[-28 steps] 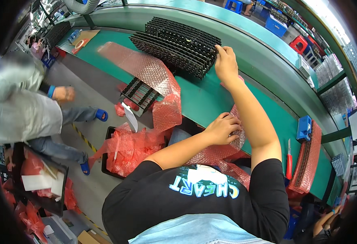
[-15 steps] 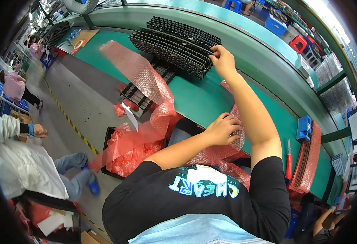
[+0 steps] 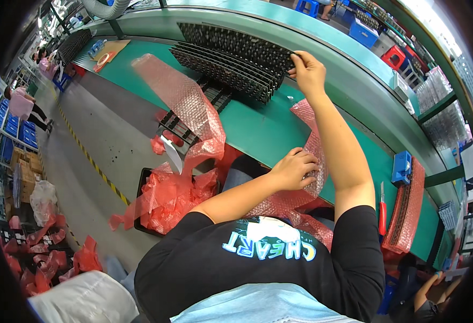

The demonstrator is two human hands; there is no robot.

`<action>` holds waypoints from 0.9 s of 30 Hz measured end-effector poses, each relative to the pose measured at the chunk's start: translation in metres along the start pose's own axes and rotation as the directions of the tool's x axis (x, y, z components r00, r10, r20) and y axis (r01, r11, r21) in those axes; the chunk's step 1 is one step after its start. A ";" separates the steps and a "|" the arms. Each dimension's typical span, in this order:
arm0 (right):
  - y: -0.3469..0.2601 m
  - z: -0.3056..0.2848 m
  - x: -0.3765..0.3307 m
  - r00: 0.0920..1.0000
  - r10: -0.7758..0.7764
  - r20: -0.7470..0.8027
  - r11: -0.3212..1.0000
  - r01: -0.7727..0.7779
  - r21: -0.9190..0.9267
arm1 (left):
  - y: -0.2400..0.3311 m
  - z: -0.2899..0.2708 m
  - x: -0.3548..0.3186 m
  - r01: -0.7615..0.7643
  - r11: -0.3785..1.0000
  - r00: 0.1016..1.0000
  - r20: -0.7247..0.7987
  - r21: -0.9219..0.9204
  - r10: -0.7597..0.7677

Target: Packaging electronic circuit boards or panels into protective red bubble wrap sleeves at an assembly station.

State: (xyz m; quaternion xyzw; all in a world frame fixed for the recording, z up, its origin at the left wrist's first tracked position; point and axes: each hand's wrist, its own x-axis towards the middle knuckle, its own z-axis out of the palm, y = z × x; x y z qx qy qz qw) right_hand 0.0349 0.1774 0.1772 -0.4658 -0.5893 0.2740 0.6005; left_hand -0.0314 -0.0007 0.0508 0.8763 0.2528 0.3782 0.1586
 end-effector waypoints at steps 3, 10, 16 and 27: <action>-0.014 -0.023 -0.004 0.999 0.018 -0.044 0.981 -0.009 0.195 | 0.001 0.003 -0.001 -0.006 1.000 1.000 0.002 -0.004 0.006; -0.037 -0.127 -0.088 0.957 0.290 -0.029 0.812 -0.229 0.537 | 0.003 0.000 0.003 0.039 0.997 0.999 0.033 -0.071 -0.037; -0.024 -0.169 -0.218 0.844 0.532 -0.069 0.559 -0.289 0.777 | -0.027 0.000 0.003 0.370 0.709 0.928 0.200 -0.600 -0.314; -0.010 -0.186 -0.280 0.908 0.419 -0.032 0.840 -0.374 0.394 | -0.016 0.000 0.015 0.325 -0.015 0.779 0.277 -0.946 -0.562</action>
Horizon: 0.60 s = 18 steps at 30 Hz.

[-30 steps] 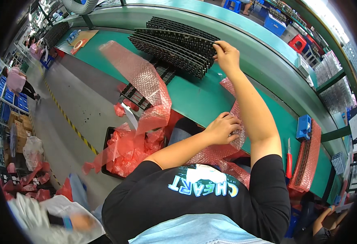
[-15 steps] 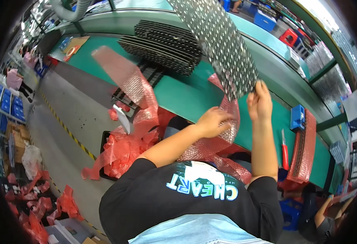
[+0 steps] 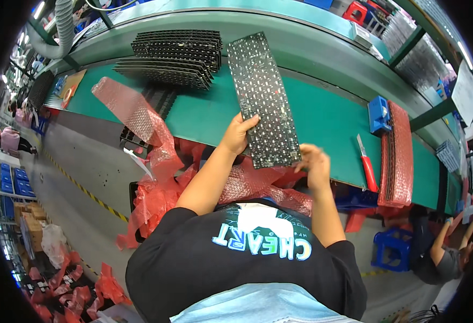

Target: Packaging electronic circuit boards or panels into protective red bubble wrap sleeves at an assembly station.

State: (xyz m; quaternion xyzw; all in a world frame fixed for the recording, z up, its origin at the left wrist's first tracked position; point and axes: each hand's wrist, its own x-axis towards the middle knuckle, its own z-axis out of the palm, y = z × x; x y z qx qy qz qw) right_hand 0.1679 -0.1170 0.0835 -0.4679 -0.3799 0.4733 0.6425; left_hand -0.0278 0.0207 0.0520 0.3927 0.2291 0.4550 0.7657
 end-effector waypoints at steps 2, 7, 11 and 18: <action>-0.009 -0.017 0.031 0.987 -0.060 -0.146 0.998 0.061 0.004 | -0.001 -0.008 -0.002 -0.014 0.996 1.000 0.022 -0.092 0.017; 0.001 0.019 0.105 0.856 -0.444 0.266 0.395 0.453 -0.799 | 0.021 -0.009 -0.008 -0.069 0.997 0.995 0.075 -0.047 0.073; 0.033 0.060 0.145 0.885 -0.414 0.214 0.000 0.236 -0.972 | 0.041 -0.015 -0.035 -0.170 0.984 0.983 0.082 0.056 0.165; 0.021 0.042 0.206 0.987 -0.147 0.059 0.311 0.103 -0.945 | 0.070 -0.036 -0.082 -0.138 0.949 0.985 0.137 0.283 0.103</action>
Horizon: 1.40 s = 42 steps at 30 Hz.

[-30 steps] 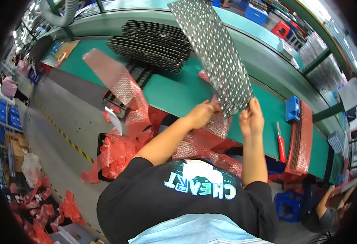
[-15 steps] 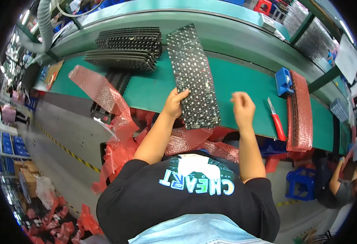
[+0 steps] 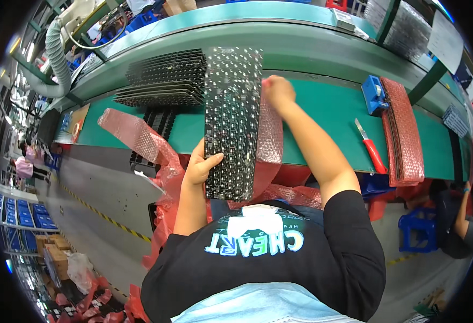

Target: Packaging electronic circuit boards or panels into protective red bubble wrap sleeves at an assembly station.

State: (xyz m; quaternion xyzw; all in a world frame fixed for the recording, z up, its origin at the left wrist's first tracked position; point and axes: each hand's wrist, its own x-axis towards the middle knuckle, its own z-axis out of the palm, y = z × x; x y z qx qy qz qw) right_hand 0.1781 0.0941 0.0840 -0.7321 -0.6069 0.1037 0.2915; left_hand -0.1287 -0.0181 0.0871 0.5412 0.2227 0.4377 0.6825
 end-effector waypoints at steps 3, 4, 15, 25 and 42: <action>0.032 -0.003 0.006 0.998 0.052 -0.040 0.956 -0.038 0.291 | 0.001 -0.004 -0.005 0.069 0.998 0.997 0.027 -0.007 -0.068; 0.041 -0.005 0.007 0.998 0.059 -0.038 0.942 -0.042 0.334 | 0.000 -0.005 -0.006 0.104 0.994 0.994 0.034 -0.033 -0.103; 0.099 -0.006 0.019 0.979 0.192 -0.074 0.625 -0.064 0.778 | -0.029 0.020 0.027 0.365 0.931 0.920 0.158 -0.011 -0.358; 0.115 -0.010 0.041 0.982 0.184 -0.046 0.827 -0.130 0.547 | -0.017 0.036 0.037 0.473 0.868 0.880 0.137 -0.150 -0.455; 0.133 -0.019 0.037 0.976 0.134 0.173 0.265 -0.204 0.942 | -0.043 0.073 0.056 0.546 0.821 0.838 0.074 -0.166 -0.541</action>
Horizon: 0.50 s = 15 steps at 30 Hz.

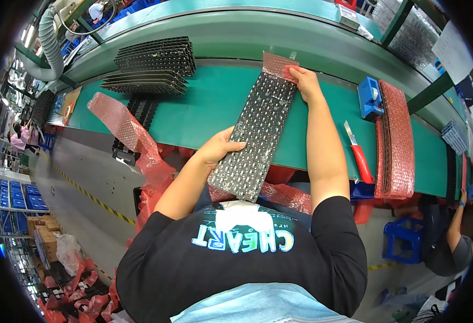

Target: Packaging electronic circuit boards or panels into protective red bubble wrap sleeves at an assembly station.

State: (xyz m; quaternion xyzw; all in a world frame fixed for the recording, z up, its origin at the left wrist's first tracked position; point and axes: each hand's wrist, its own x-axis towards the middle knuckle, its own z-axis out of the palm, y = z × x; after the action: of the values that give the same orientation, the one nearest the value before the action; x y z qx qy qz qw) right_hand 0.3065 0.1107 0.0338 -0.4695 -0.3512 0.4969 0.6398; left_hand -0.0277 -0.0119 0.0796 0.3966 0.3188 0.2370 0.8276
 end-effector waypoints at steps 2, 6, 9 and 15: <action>0.002 0.001 0.000 0.998 -0.053 -0.031 0.994 0.049 -0.101 | -0.004 0.000 0.001 -0.056 0.967 0.990 -0.115 0.247 0.087; 0.002 -0.002 0.002 0.985 -0.160 -0.068 0.943 0.132 -0.307 | -0.009 0.004 0.001 -0.070 0.753 0.935 -0.220 0.654 0.278; 0.003 -0.005 0.001 0.966 -0.246 -0.076 0.870 0.186 -0.457 | -0.006 0.015 0.000 0.015 0.197 0.850 -0.117 0.980 0.514; -0.004 0.003 -0.005 0.974 -0.217 -0.058 0.894 0.174 -0.412 | -0.014 0.019 0.000 -0.057 -0.259 0.731 0.217 0.964 0.647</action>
State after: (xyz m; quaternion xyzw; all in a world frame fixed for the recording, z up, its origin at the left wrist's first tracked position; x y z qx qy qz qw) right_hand 0.3037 0.1061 0.0382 -0.5788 -0.4584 0.3218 0.5927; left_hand -0.0123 -0.0290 0.0776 0.8834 0.4020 0.2359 0.0483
